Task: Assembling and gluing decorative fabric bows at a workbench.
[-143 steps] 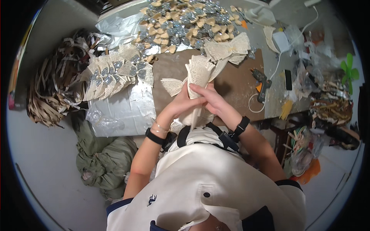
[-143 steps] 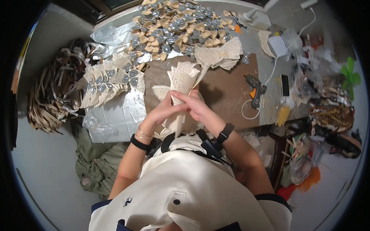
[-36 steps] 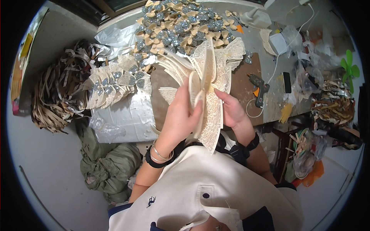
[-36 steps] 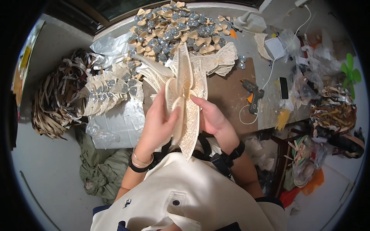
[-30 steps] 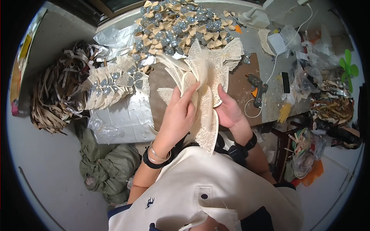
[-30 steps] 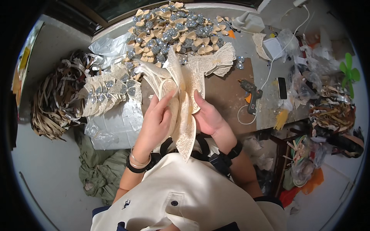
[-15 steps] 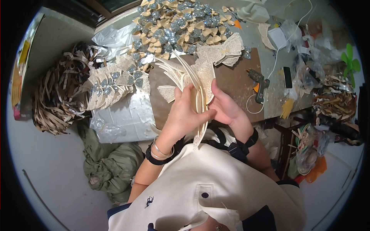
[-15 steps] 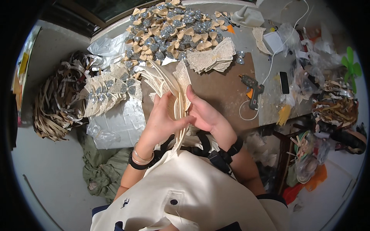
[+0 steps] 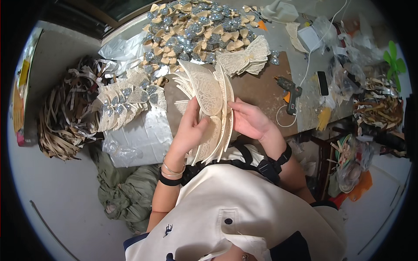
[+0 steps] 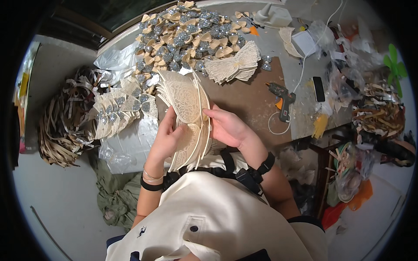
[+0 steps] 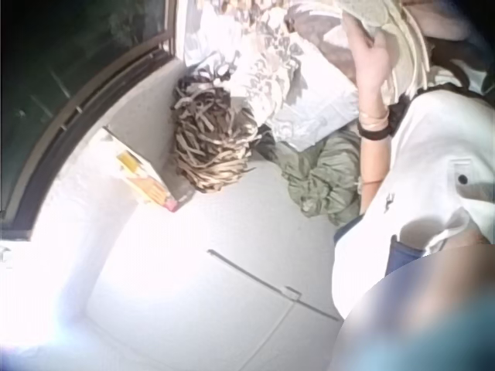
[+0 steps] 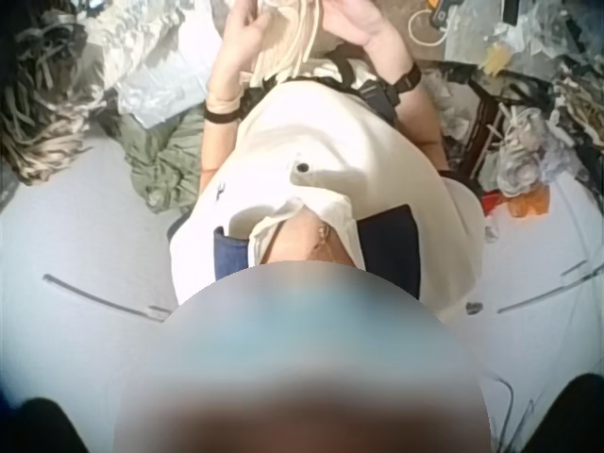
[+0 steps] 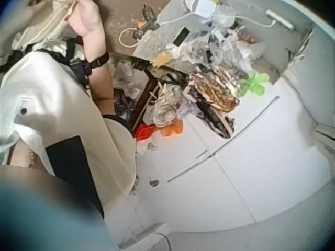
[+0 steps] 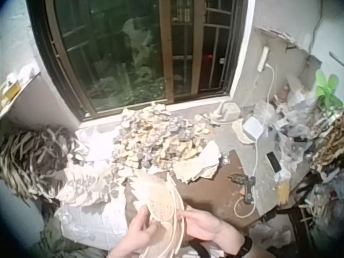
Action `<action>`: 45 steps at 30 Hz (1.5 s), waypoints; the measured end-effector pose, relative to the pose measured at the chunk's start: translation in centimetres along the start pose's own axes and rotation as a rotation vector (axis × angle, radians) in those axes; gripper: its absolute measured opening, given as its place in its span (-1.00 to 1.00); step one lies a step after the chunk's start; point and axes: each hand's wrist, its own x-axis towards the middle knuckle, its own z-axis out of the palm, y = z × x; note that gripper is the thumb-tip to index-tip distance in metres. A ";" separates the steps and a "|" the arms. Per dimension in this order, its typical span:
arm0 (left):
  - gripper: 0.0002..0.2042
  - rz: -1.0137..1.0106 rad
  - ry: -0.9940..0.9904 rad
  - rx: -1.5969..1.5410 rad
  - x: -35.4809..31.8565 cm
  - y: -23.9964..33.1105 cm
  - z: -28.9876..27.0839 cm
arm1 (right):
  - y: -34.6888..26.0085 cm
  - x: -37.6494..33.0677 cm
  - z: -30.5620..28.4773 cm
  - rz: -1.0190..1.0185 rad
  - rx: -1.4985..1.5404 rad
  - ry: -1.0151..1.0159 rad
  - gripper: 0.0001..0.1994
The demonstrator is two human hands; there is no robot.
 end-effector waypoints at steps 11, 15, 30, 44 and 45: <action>-0.10 -0.069 -0.010 -0.176 2.5 0.0 1.7 | -0.3 0.8 0.1 -0.085 -0.343 0.146 -0.05; 0.08 0.123 -0.135 -0.044 3.1 -1.3 5.6 | 0.5 1.8 -0.4 -0.240 -0.429 0.149 0.18; -0.64 -0.324 0.321 0.314 8.1 -15.1 -7.6 | -23.0 16.9 -21.8 -0.041 -1.677 0.525 -0.26; -0.77 -0.253 -0.074 0.963 7.8 -20.6 -7.2 | -9.3 5.9 -15.4 -0.283 -1.439 0.544 -0.69; -0.71 -0.240 -0.062 0.849 7.4 -18.0 -7.2 | -6.0 3.8 -16.1 -0.172 -1.192 0.494 -0.73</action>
